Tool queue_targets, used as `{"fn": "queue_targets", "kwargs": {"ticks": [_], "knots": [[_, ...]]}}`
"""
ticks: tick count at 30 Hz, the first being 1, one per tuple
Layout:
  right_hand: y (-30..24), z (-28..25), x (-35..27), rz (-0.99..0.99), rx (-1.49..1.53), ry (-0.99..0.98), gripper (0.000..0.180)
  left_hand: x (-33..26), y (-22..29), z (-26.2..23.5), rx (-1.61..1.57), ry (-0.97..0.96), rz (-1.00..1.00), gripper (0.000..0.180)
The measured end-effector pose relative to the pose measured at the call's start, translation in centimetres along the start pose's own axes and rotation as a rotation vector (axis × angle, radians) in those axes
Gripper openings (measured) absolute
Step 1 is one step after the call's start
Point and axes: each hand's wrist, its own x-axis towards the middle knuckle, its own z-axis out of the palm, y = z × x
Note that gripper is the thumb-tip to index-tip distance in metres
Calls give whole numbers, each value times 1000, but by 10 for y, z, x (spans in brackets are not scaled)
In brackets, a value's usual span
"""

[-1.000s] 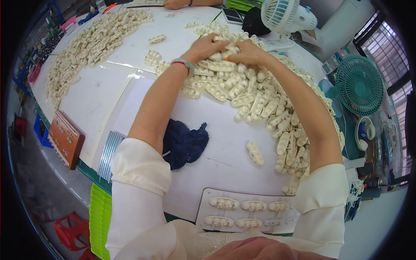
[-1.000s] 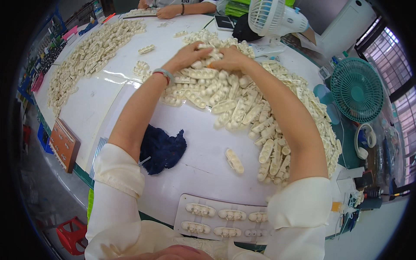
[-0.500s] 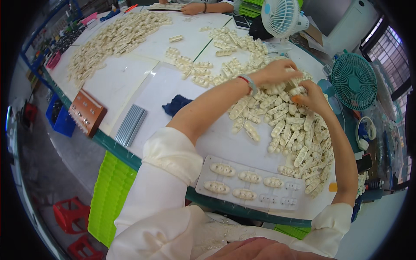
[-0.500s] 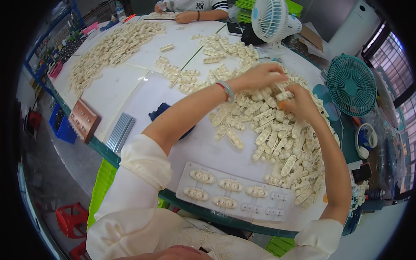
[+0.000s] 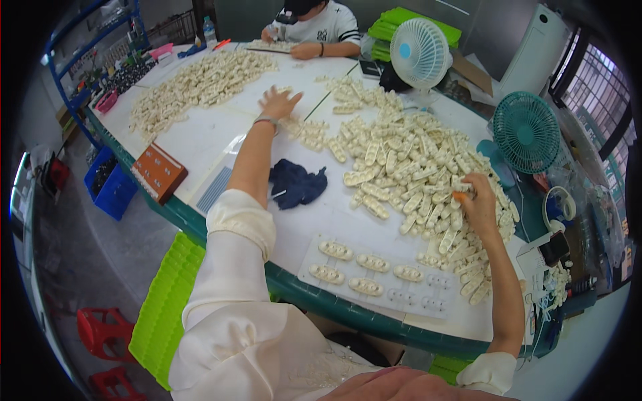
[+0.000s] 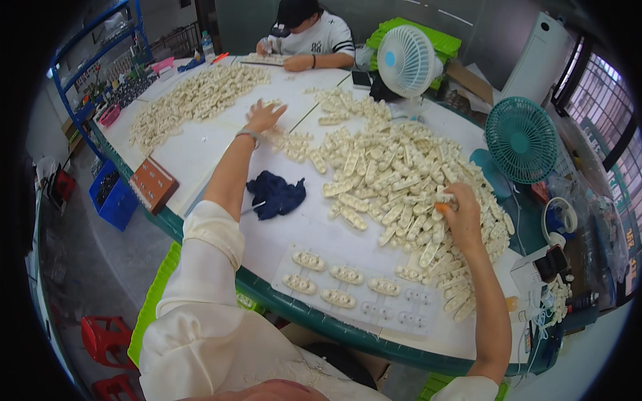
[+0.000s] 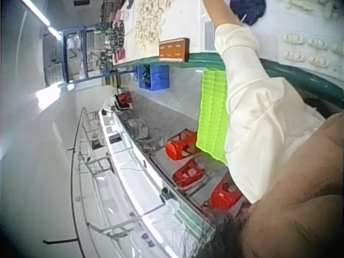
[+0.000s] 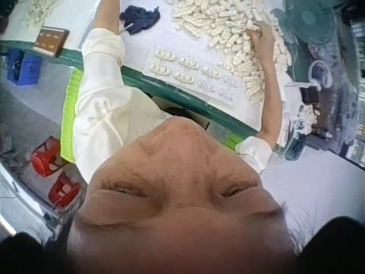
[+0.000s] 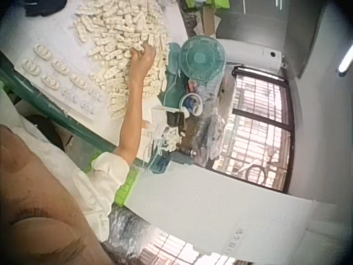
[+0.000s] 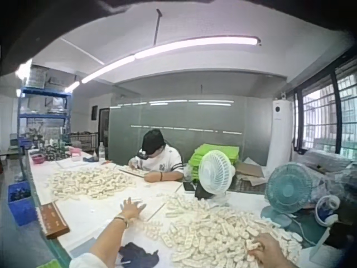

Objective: Applying glue to small plastic components and assembling them into a tray.

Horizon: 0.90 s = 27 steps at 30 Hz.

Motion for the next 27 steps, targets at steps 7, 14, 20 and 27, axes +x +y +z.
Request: {"fn": "queue_targets", "kwargs": {"ticks": [7, 14, 20, 27], "knots": [[-11, -2, -9, 215, 65, 57, 28, -20, 15, 47, 95, -93, 233, 59], [-22, 13, 6, 150, 152, 258, 25, -36, 102, 83, -307, -168, 480, 65], [14, -3, 3, 643, 662, 249, 24, -55, 122, 42, -68, 112, 566, 77], [-22, 11, -7, 791, 1420, 94, 26, -224, 181, -37, -689, -489, 904, 92]]}}
